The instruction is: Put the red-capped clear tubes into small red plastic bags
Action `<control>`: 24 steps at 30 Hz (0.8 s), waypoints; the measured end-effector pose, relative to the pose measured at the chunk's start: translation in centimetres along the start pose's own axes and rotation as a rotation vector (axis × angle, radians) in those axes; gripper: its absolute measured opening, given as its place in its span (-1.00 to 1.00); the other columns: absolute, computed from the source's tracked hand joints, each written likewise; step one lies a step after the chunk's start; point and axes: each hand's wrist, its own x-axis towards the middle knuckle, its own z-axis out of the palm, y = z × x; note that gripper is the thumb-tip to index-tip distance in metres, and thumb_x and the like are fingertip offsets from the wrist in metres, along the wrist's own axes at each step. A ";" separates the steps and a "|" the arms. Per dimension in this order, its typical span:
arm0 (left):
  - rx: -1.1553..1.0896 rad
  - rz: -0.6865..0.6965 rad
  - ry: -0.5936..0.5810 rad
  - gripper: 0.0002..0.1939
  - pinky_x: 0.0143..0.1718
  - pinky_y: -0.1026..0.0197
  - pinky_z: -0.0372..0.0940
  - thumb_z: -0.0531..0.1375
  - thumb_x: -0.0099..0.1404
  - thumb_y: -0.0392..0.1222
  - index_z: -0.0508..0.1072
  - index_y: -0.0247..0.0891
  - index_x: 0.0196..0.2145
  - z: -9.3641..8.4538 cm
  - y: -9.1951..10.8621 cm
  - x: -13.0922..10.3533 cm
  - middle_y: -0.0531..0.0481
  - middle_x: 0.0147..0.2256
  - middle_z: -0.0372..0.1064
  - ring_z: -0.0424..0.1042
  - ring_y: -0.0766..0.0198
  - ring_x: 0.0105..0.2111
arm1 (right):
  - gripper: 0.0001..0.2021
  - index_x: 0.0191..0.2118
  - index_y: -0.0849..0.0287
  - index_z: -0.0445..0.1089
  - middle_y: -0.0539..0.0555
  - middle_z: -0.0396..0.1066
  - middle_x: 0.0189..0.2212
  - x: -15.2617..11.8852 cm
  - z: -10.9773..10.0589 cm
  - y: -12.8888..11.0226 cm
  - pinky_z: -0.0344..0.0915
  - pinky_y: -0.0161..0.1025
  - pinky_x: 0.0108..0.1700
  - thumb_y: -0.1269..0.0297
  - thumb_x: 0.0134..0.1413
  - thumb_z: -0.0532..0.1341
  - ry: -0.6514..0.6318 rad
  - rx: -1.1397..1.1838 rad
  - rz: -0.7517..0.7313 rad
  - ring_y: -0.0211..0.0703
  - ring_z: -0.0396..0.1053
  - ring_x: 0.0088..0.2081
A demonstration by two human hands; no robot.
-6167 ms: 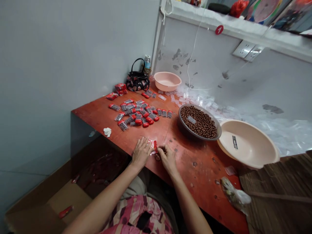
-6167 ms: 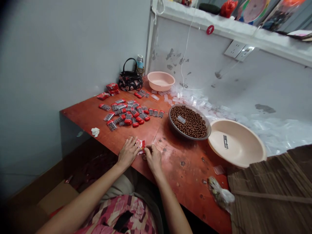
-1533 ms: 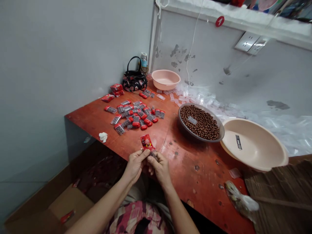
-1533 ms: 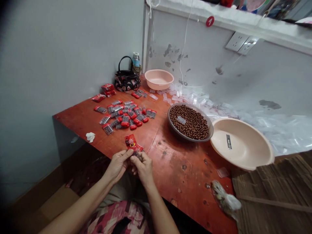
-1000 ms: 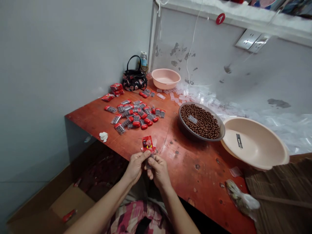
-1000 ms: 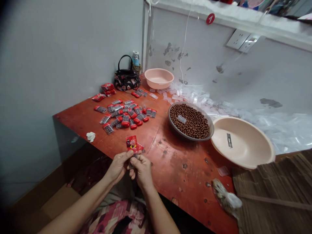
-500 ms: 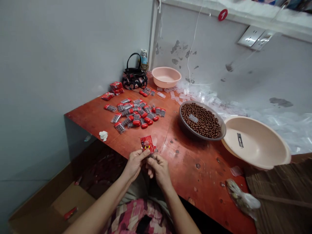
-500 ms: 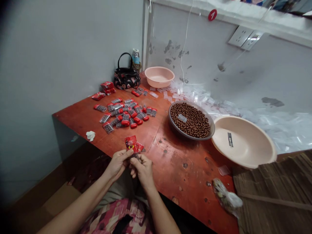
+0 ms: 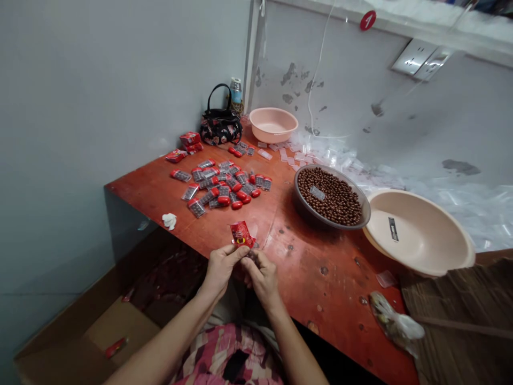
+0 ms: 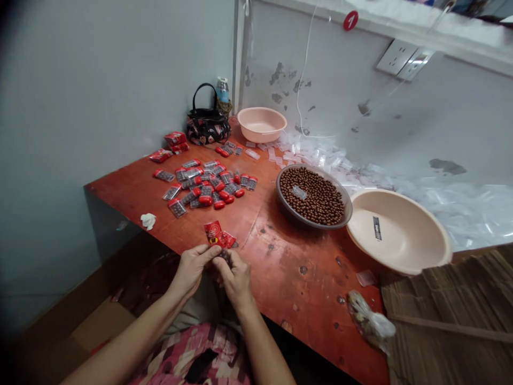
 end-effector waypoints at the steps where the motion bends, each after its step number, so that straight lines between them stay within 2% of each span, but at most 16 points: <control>1: 0.025 0.014 0.000 -0.77 -0.67 0.33 0.10 0.22 -0.01 -0.10 0.41 -0.35 -0.60 0.0 0.0 -0.2 0.08 -0.69 0.29 0.23 0.38 -0.71 | -0.82 -0.47 0.19 0.30 -0.09 0.28 -0.71 0.1 0.0 0.1 0.01 -0.47 -0.79 0.16 -0.08 0.19 -0.040 0.074 0.033 -0.42 0.11 -0.79; 5: 0.015 0.003 -0.117 -0.74 -0.58 0.30 0.16 0.18 0.05 -0.10 0.40 -0.38 -0.61 -0.4 0.1 -1.1 0.03 -0.68 0.28 0.27 0.34 -0.64 | -0.76 -0.53 0.26 0.26 -0.03 0.34 -0.68 0.4 0.0 0.2 -0.11 -0.51 -0.85 0.17 -0.06 0.17 -0.156 0.307 0.112 -0.50 0.03 -0.84; 8: -0.126 -0.047 -0.182 -0.73 -0.55 0.27 0.20 0.15 0.08 -0.08 0.41 -0.39 -0.54 -0.5 0.4 -1.3 -0.01 -0.61 0.32 0.29 0.33 -0.61 | -0.78 -0.50 0.27 0.28 -0.04 0.32 -0.68 0.3 0.1 0.2 -0.04 -0.52 -0.82 0.19 -0.06 0.18 -0.150 0.277 0.110 -0.48 0.09 -0.82; 12: -0.170 -0.090 -0.123 -0.74 -0.69 0.31 0.15 0.16 0.07 -0.07 0.38 -0.38 -0.52 -0.3 0.2 -0.8 0.04 -0.65 0.29 0.22 0.40 -0.72 | -0.79 -0.51 0.24 0.27 -0.10 0.26 -0.74 -0.2 0.3 0.3 0.03 -0.51 -0.78 0.19 -0.04 0.16 -0.146 0.123 0.079 -0.45 0.11 -0.80; 17: -0.194 -0.091 -0.039 -0.78 -0.77 0.29 0.15 0.22 0.00 -0.12 0.35 -0.37 -0.55 0.3 -0.8 -0.8 0.07 -0.69 0.27 0.22 0.36 -0.76 | -0.83 -0.43 0.22 0.31 -0.12 0.25 -0.72 -0.5 0.4 0.0 0.10 -0.49 -0.72 0.21 -0.03 0.17 -0.022 -0.089 -0.035 -0.42 0.17 -0.74; 21: -0.258 -0.113 -0.077 -0.77 -0.79 0.28 0.15 0.19 0.05 -0.12 0.36 -0.39 -0.54 0.3 -0.8 -1.4 0.09 -0.72 0.22 0.19 0.37 -0.79 | -0.85 -0.44 0.24 0.30 -0.13 0.24 -0.77 -0.4 0.6 -0.1 0.08 -0.50 -0.75 0.24 -0.07 0.20 -0.075 0.054 0.059 -0.42 0.15 -0.78; 24: -0.341 -0.126 -0.056 -0.78 -0.77 0.33 0.13 0.18 0.07 -0.14 0.33 -0.38 -0.54 0.0 -0.4 -1.3 0.06 -0.66 0.26 0.21 0.40 -0.74 | -0.80 -0.31 0.24 0.30 -0.06 0.35 -0.64 -0.6 0.6 -0.1 0.26 -0.44 -0.62 0.27 -0.09 0.22 -0.110 0.197 0.071 -0.35 0.31 -0.66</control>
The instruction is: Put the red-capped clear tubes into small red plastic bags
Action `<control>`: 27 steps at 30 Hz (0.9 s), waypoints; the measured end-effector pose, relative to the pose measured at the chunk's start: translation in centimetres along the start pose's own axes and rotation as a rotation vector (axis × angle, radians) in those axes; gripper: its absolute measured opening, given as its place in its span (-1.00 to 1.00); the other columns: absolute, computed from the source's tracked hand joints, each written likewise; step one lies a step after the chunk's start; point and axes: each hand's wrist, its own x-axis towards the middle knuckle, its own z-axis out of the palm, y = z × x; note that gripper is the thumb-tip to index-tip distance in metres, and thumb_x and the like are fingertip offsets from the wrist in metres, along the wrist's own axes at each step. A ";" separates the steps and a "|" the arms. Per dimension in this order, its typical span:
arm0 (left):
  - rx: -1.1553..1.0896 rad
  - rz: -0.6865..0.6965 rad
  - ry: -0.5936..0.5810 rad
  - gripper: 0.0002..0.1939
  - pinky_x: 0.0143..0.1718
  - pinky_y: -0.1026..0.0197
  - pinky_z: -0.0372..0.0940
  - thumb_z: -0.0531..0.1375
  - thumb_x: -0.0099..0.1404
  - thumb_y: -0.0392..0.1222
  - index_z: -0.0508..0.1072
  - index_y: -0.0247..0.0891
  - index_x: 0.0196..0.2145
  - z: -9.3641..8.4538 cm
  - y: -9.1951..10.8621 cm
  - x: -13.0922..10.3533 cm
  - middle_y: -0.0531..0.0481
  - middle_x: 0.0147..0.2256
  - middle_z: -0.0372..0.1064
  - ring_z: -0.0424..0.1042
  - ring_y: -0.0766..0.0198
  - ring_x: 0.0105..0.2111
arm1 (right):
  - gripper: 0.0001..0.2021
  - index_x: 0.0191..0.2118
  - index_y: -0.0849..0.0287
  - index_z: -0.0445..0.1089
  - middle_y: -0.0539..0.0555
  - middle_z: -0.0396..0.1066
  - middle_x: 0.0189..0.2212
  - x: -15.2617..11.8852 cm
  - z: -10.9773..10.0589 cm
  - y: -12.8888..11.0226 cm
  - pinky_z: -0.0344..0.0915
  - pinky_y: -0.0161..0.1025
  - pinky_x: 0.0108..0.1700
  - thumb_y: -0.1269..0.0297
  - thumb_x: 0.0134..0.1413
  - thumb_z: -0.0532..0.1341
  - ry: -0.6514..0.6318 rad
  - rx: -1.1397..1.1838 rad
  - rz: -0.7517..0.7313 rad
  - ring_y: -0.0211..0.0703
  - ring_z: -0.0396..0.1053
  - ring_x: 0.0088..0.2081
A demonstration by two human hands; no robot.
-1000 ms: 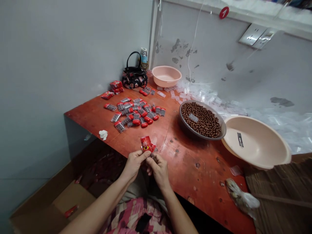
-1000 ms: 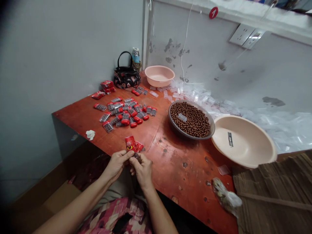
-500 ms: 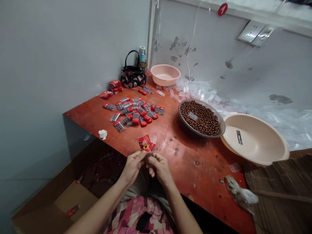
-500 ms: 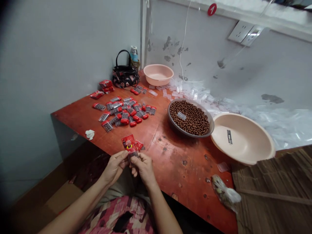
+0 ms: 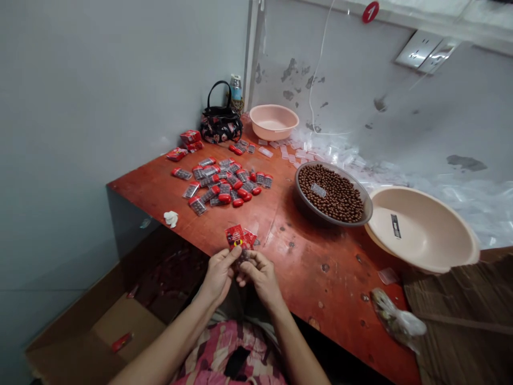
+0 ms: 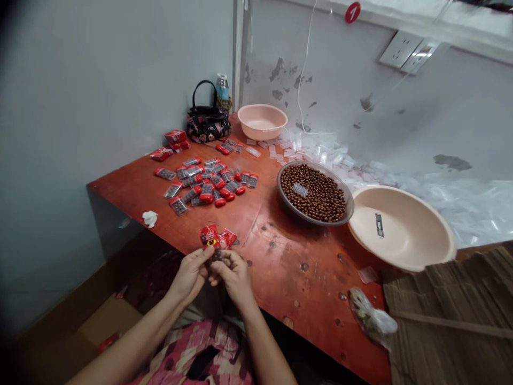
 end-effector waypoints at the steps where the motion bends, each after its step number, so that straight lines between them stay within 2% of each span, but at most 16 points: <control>1: -0.026 0.002 0.016 -0.79 -0.76 0.34 0.13 0.18 0.06 -0.15 0.33 -0.38 -0.54 0.0 0.1 0.1 0.05 -0.63 0.27 0.23 0.40 -0.71 | -0.78 -0.28 0.24 0.29 -0.04 0.38 -0.59 -0.1 0.0 0.1 0.31 -0.40 -0.56 0.27 -0.08 0.22 0.004 0.033 -0.008 -0.32 0.35 -0.61; 4: -0.064 -0.005 0.016 -0.80 -0.74 0.35 0.12 0.19 0.06 -0.16 0.34 -0.39 -0.52 0.0 0.2 0.3 0.05 -0.61 0.27 0.23 0.40 -0.68 | -0.81 -0.31 0.24 0.30 0.00 0.41 -0.54 -0.6 0.0 0.6 0.35 -0.36 -0.49 0.27 -0.08 0.22 0.069 0.078 -0.032 -0.29 0.39 -0.56; 8: -0.055 -0.007 0.024 -0.80 -0.75 0.38 0.08 0.21 0.04 -0.17 0.39 -0.41 -0.46 0.3 -0.2 0.0 0.03 -0.59 0.30 0.20 0.44 -0.68 | -0.82 -0.40 0.25 0.31 -0.01 0.40 -0.58 -0.6 0.2 1.3 0.34 -0.39 -0.54 0.29 -0.16 0.27 0.145 0.156 -0.045 -0.31 0.38 -0.61; 12: -0.052 -0.035 -0.021 -0.76 -0.74 0.34 0.10 0.21 0.04 -0.14 0.41 -0.42 -0.42 0.3 0.2 -0.5 0.01 -0.59 0.31 0.17 0.44 -0.71 | -0.83 -0.48 0.25 0.28 -0.04 0.37 -0.64 -0.6 0.5 1.2 0.28 -0.45 -0.63 0.29 -0.17 0.28 0.147 0.250 0.009 -0.35 0.32 -0.69; 14: -0.054 -0.019 0.005 -0.78 -0.70 0.32 0.14 0.22 0.02 -0.15 0.41 -0.41 -0.45 0.2 0.5 -0.5 0.01 -0.59 0.32 0.21 0.41 -0.68 | -0.84 -0.46 0.24 0.29 -0.05 0.36 -0.65 -0.9 0.7 0.9 0.29 -0.45 -0.63 0.28 -0.14 0.26 0.169 0.180 -0.011 -0.35 0.33 -0.68; 17: -0.063 0.034 0.057 -0.80 -0.65 0.32 0.17 0.23 0.01 -0.16 0.39 -0.39 -0.47 0.1 0.7 -0.4 0.02 -0.58 0.32 0.26 0.39 -0.64 | -0.86 -0.38 0.24 0.34 -0.02 0.38 -0.55 -1.5 0.9 0.7 0.35 -0.40 -0.53 0.30 -0.12 0.25 0.230 -0.042 -0.125 -0.32 0.37 -0.59; 19: -0.055 0.037 0.051 -0.80 -0.67 0.33 0.15 0.22 0.02 -0.15 0.38 -0.38 -0.48 0.0 0.5 -0.3 0.02 -0.59 0.32 0.25 0.39 -0.66 | -0.85 -0.36 0.24 0.35 -0.01 0.38 -0.52 -1.6 1.0 0.8 0.36 -0.37 -0.52 0.30 -0.10 0.24 0.239 -0.105 -0.165 -0.31 0.37 -0.58; 23: -0.053 -0.015 -0.002 -0.78 -0.71 0.35 0.08 0.20 0.05 -0.13 0.38 -0.40 -0.52 0.0 -0.5 -0.3 0.03 -0.62 0.28 0.18 0.43 -0.69 | -0.85 -0.39 0.26 0.30 -0.04 0.37 -0.62 -1.0 0.8 1.2 0.32 -0.39 -0.60 0.27 -0.08 0.22 0.231 0.057 -0.106 -0.31 0.34 -0.65; 27: -0.091 -0.001 -0.026 -0.80 -0.62 0.35 0.12 0.22 0.03 -0.19 0.39 -0.41 -0.58 -0.3 -1.1 -0.4 0.05 -0.62 0.26 0.18 0.46 -0.64 | -0.83 -0.44 0.24 0.25 -0.06 0.37 -0.67 0.4 0.5 1.2 0.27 -0.44 -0.65 0.30 -0.15 0.26 0.208 0.201 -0.049 -0.34 0.32 -0.70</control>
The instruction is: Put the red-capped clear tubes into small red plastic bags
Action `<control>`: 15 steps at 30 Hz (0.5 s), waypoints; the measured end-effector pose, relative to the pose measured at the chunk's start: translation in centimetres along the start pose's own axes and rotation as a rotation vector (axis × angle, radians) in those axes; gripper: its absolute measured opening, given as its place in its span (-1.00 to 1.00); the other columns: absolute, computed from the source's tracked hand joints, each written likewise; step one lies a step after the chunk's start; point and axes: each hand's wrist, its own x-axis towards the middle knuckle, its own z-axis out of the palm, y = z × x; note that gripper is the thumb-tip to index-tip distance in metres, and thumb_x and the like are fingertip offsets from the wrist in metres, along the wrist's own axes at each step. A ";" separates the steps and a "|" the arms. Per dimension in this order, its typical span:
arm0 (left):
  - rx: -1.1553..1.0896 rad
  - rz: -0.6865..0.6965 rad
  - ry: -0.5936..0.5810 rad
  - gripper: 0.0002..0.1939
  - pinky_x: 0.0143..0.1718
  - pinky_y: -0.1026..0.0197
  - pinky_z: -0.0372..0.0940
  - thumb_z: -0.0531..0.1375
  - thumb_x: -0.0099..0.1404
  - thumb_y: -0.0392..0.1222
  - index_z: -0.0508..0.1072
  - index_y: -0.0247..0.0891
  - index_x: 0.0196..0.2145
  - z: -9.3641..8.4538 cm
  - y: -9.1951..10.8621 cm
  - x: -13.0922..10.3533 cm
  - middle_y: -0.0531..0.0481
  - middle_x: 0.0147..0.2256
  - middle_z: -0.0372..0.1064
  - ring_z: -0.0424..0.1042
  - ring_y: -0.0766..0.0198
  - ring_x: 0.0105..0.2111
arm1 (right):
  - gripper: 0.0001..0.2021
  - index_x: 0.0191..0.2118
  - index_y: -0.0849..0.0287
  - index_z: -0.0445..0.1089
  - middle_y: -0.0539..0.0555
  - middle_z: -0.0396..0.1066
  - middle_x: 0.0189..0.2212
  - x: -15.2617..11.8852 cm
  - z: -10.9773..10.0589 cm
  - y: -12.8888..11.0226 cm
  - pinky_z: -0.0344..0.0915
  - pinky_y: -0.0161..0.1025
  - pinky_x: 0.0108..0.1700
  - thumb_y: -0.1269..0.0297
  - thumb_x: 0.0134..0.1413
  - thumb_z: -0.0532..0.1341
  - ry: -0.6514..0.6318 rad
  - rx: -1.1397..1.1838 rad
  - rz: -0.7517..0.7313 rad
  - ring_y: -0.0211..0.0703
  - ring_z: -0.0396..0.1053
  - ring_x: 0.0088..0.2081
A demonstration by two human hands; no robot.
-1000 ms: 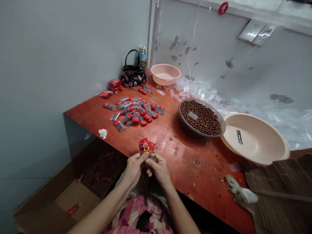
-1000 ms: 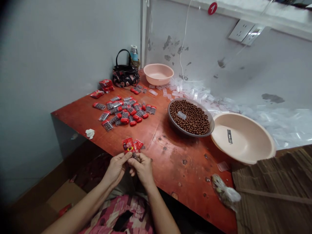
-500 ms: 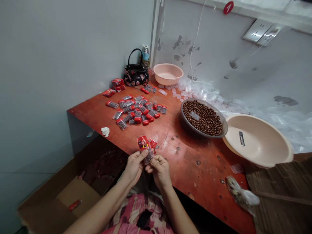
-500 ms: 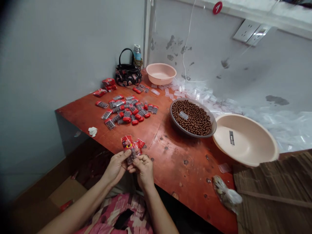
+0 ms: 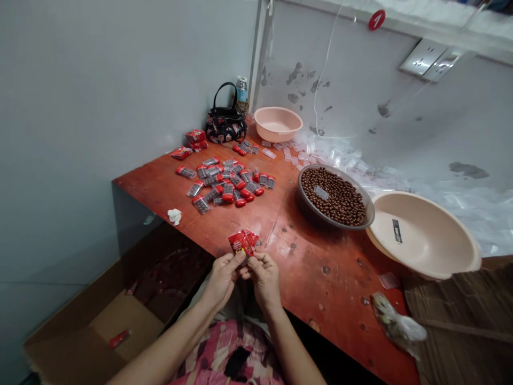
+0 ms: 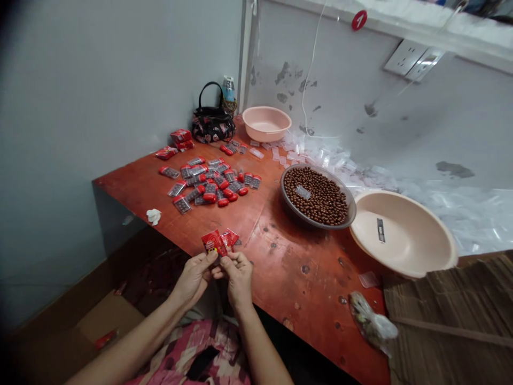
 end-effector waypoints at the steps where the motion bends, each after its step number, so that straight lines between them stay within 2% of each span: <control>1: 0.018 0.000 -0.011 -0.81 -0.59 0.34 0.15 0.22 0.03 -0.20 0.39 -0.42 -0.59 -0.1 0.2 -0.1 0.04 -0.63 0.26 0.20 0.45 -0.63 | -0.81 -0.45 0.23 0.24 -0.07 0.36 -0.69 0.3 0.1 0.0 0.25 -0.45 -0.66 0.31 -0.17 0.27 -0.009 0.008 0.019 -0.34 0.31 -0.71; 4: 0.106 -0.027 -0.049 -0.82 -0.51 0.29 0.21 0.23 0.03 -0.23 0.41 -0.44 -0.59 -0.9 1.3 -0.5 -0.02 -0.60 0.32 0.27 0.39 -0.60 | -0.78 -0.47 0.21 0.21 -0.10 0.34 -0.73 0.6 0.7 0.1 0.24 -0.45 -0.68 0.32 -0.23 0.30 -0.067 -0.024 0.067 -0.33 0.29 -0.74; 6: 0.091 -0.015 -0.018 -0.84 -0.45 0.24 0.26 0.22 0.04 -0.23 0.43 -0.43 -0.51 -2.0 2.3 -1.3 -0.10 -0.50 0.40 0.34 0.32 -0.54 | -0.77 -0.45 0.21 0.22 -0.08 0.37 -0.70 0.5 1.1 0.2 0.26 -0.43 -0.66 0.33 -0.25 0.31 -0.140 -0.057 0.090 -0.31 0.32 -0.71; 9: -0.074 0.088 0.208 -0.76 -0.26 0.13 0.30 0.16 0.10 -0.11 0.41 -0.33 -0.32 -4.2 3.2 -2.8 -0.17 -0.22 0.40 0.40 0.16 -0.27 | -0.78 -0.42 0.21 0.23 -0.03 0.41 -0.62 0.5 1.2 0.0 0.27 -0.42 -0.64 0.33 -0.22 0.29 -0.157 -0.086 0.069 -0.30 0.35 -0.67; 11: -0.090 0.100 0.379 -0.67 -0.23 0.09 0.30 0.14 0.09 -0.01 0.39 -0.31 -0.28 -5.5 3.2 -3.8 -0.22 -0.18 0.39 0.38 0.09 -0.19 | -0.81 -0.41 0.21 0.23 -0.02 0.41 -0.60 0.7 0.5 -0.6 0.24 -0.44 -0.65 0.30 -0.16 0.26 -0.088 -0.111 0.026 -0.33 0.33 -0.66; 13: 0.066 0.041 0.447 -0.63 -0.27 0.06 0.32 0.16 0.06 -0.01 0.38 -0.32 -0.23 -5.9 2.9 -4.1 -0.25 -0.19 0.40 0.41 0.05 -0.23 | -0.83 -0.41 0.22 0.24 -0.03 0.40 -0.60 1.0 -0.6 -1.3 0.22 -0.46 -0.66 0.27 -0.11 0.23 -0.023 -0.156 -0.010 -0.36 0.31 -0.66; 15: 0.363 0.068 0.381 -0.63 -0.25 0.01 0.32 0.19 0.04 -0.06 0.39 -0.30 -0.19 -5.4 2.4 -3.5 -0.24 -0.18 0.39 0.41 0.03 -0.24 | -0.84 -0.42 0.22 0.25 -0.03 0.38 -0.59 1.1 -1.6 -1.9 0.20 -0.46 -0.66 0.23 -0.06 0.20 0.006 -0.205 -0.035 -0.38 0.29 -0.65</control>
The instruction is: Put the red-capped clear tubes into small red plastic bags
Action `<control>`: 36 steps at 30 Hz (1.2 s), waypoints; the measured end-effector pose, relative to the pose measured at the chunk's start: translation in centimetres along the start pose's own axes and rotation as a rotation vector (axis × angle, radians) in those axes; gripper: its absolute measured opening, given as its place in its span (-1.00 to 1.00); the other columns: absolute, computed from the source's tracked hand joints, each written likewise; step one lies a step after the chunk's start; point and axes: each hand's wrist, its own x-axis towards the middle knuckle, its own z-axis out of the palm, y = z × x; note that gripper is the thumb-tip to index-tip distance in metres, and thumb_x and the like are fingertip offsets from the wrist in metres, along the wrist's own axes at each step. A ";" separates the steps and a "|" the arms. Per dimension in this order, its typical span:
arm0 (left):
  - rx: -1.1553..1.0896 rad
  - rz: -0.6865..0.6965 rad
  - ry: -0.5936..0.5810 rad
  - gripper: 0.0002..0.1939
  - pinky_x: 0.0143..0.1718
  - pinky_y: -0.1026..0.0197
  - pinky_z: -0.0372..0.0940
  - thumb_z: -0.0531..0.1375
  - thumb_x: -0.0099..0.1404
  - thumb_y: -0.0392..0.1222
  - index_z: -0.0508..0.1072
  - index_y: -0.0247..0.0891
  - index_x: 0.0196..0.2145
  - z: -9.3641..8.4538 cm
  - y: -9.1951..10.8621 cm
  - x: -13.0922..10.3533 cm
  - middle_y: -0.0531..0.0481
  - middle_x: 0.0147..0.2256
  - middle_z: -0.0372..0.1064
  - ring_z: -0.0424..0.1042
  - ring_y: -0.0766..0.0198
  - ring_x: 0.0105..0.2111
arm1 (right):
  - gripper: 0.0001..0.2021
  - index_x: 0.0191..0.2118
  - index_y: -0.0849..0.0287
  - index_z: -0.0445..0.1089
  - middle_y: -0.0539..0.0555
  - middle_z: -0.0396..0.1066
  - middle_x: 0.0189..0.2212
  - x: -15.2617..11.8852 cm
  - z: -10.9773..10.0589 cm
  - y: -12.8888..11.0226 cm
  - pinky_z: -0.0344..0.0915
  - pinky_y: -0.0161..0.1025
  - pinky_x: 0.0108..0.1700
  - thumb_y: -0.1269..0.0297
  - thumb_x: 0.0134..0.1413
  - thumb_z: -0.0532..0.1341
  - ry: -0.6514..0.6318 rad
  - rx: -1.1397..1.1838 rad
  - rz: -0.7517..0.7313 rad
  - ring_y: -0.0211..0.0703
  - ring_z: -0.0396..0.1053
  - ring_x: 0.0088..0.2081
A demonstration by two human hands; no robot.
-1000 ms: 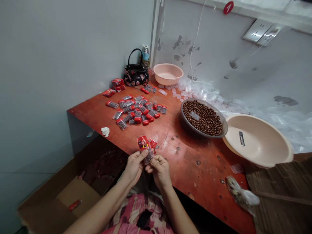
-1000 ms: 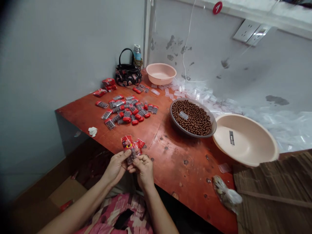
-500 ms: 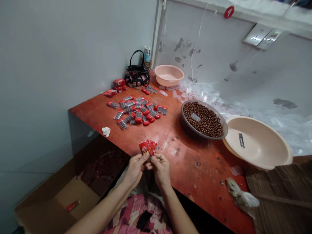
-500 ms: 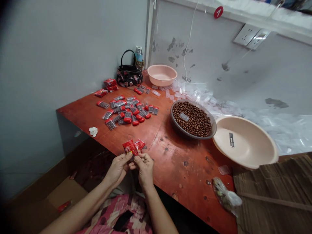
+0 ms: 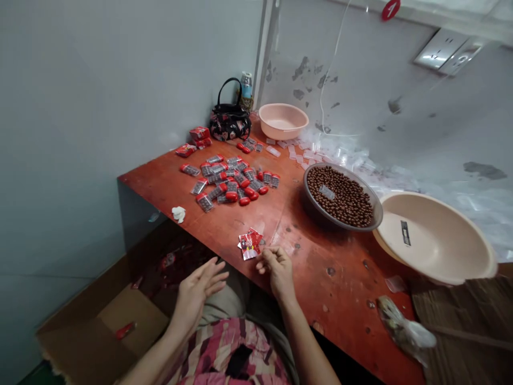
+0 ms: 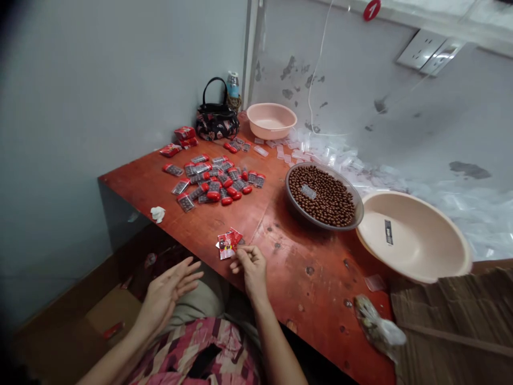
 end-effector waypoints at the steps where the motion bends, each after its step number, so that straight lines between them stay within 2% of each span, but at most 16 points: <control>1: 0.154 0.128 -0.058 -0.64 -0.19 -0.01 0.29 0.19 0.04 -0.08 0.41 -0.28 -0.19 0.8 0.0 0.5 -0.22 -0.15 0.38 0.39 0.01 -0.20 | -0.83 -0.43 0.23 0.26 -0.04 0.37 -0.58 0.0 -0.4 -0.1 0.20 -0.47 -0.65 0.22 -0.04 0.19 0.004 -0.020 -0.008 -0.38 0.28 -0.65; 3: 0.485 0.534 -0.163 -0.63 0.02 -0.03 0.08 0.19 0.06 -0.13 0.40 -0.19 -0.13 2.5 0.1 2.0 -0.12 -0.04 0.30 0.23 0.03 -0.03 | -0.81 -0.45 0.23 0.25 -0.03 0.36 -0.57 -0.2 -0.8 -0.3 0.19 -0.46 -0.65 0.19 -0.03 0.17 -0.010 -0.048 -0.017 -0.39 0.27 -0.64; 4: 0.633 0.693 -0.200 -0.62 0.07 -0.06 -0.02 0.18 0.07 -0.14 0.38 -0.16 -0.11 3.4 0.1 3.0 -0.09 0.00 0.25 0.14 0.02 0.04 | -0.80 -0.46 0.23 0.25 -0.02 0.36 -0.56 -0.3 -0.8 -0.3 0.19 -0.45 -0.65 0.18 -0.03 0.17 -0.023 -0.060 -0.018 -0.38 0.27 -0.64; 6: 0.883 0.886 -0.206 -0.64 0.08 -0.15 -0.12 0.18 0.07 -0.16 0.39 -0.15 -0.12 4.7 -0.1 4.8 -0.09 0.03 0.21 0.05 -0.02 0.09 | -0.78 -0.46 0.23 0.25 -0.02 0.35 -0.56 -0.6 -0.8 -0.3 0.19 -0.44 -0.64 0.16 -0.03 0.17 -0.044 -0.089 -0.017 -0.38 0.26 -0.65; 8: 1.039 0.977 -0.197 -0.69 0.07 -0.19 -0.14 0.14 0.11 -0.19 0.40 -0.14 -0.14 5.3 -0.7 6.2 -0.10 0.01 0.23 0.03 -0.03 0.09 | -0.79 -0.45 0.23 0.25 -0.03 0.33 -0.59 -0.8 -0.7 -0.3 0.17 -0.45 -0.65 0.16 -0.03 0.16 -0.050 -0.125 -0.012 -0.38 0.24 -0.66; 13: 1.111 1.045 -0.175 -0.73 0.06 -0.20 -0.13 0.04 0.18 -0.26 0.43 -0.15 -0.19 5.4 -1.8 7.1 -0.08 -0.08 0.34 0.07 0.02 0.08 | -0.83 -0.43 0.21 0.29 -0.04 0.30 -0.61 0.1 -0.6 -0.8 0.20 -0.42 -0.57 0.20 -0.01 0.14 -0.011 -0.280 -0.100 -0.35 0.24 -0.60; 16: 1.092 1.054 -0.179 -0.74 0.06 -0.17 -0.09 0.02 0.19 -0.26 0.44 -0.18 -0.21 5.6 -1.9 7.2 -0.10 -0.11 0.36 0.15 0.03 0.03 | -0.84 -0.39 0.20 0.33 -0.01 0.33 -0.54 1.0 -0.2 -1.2 0.23 -0.38 -0.51 0.20 -0.02 0.13 0.006 -0.389 -0.200 -0.29 0.26 -0.52; 21: 1.051 1.065 -0.219 -0.74 0.05 -0.07 0.00 0.00 0.21 -0.25 0.46 -0.24 -0.27 5.7 -1.6 7.6 -0.15 -0.15 0.39 0.25 0.07 -0.03 | -0.83 -0.34 0.17 0.36 0.02 0.38 -0.44 1.3 0.1 -1.7 0.22 -0.36 -0.48 0.20 -0.02 0.12 0.018 -0.501 -0.268 -0.24 0.29 -0.47; 26: 1.053 1.044 -0.203 -0.69 0.05 -0.12 -0.04 0.06 0.17 -0.16 0.39 -0.24 -0.13 5.1 -1.6 7.2 -0.18 -0.05 0.30 0.13 0.01 0.04 | -0.83 -0.36 0.18 0.35 -0.02 0.35 -0.54 0.5 -0.5 -1.7 0.22 -0.34 -0.48 0.21 0.00 0.10 0.007 -0.517 -0.288 -0.27 0.27 -0.55; 29: 1.050 1.046 -0.192 -0.71 0.06 -0.15 -0.08 0.05 0.18 -0.18 0.41 -0.19 -0.15 5.0 -1.8 7.1 -0.12 -0.07 0.32 0.10 0.02 0.06 | -0.83 -0.37 0.18 0.34 -0.02 0.35 -0.54 0.4 -0.6 -1.6 0.23 -0.34 -0.48 0.20 0.00 0.10 0.005 -0.508 -0.283 -0.26 0.28 -0.55; 36: 0.907 1.034 -0.160 -0.73 0.07 -0.10 -0.05 0.02 0.20 -0.22 0.42 -0.16 -0.17 5.1 -1.8 6.9 -0.08 -0.09 0.35 0.16 0.09 0.03 | -0.81 -0.30 0.14 0.36 0.04 0.42 -0.36 1.7 0.9 -1.0 0.25 -0.26 -0.28 0.21 -0.08 0.18 0.018 -0.570 -0.319 -0.17 0.35 -0.33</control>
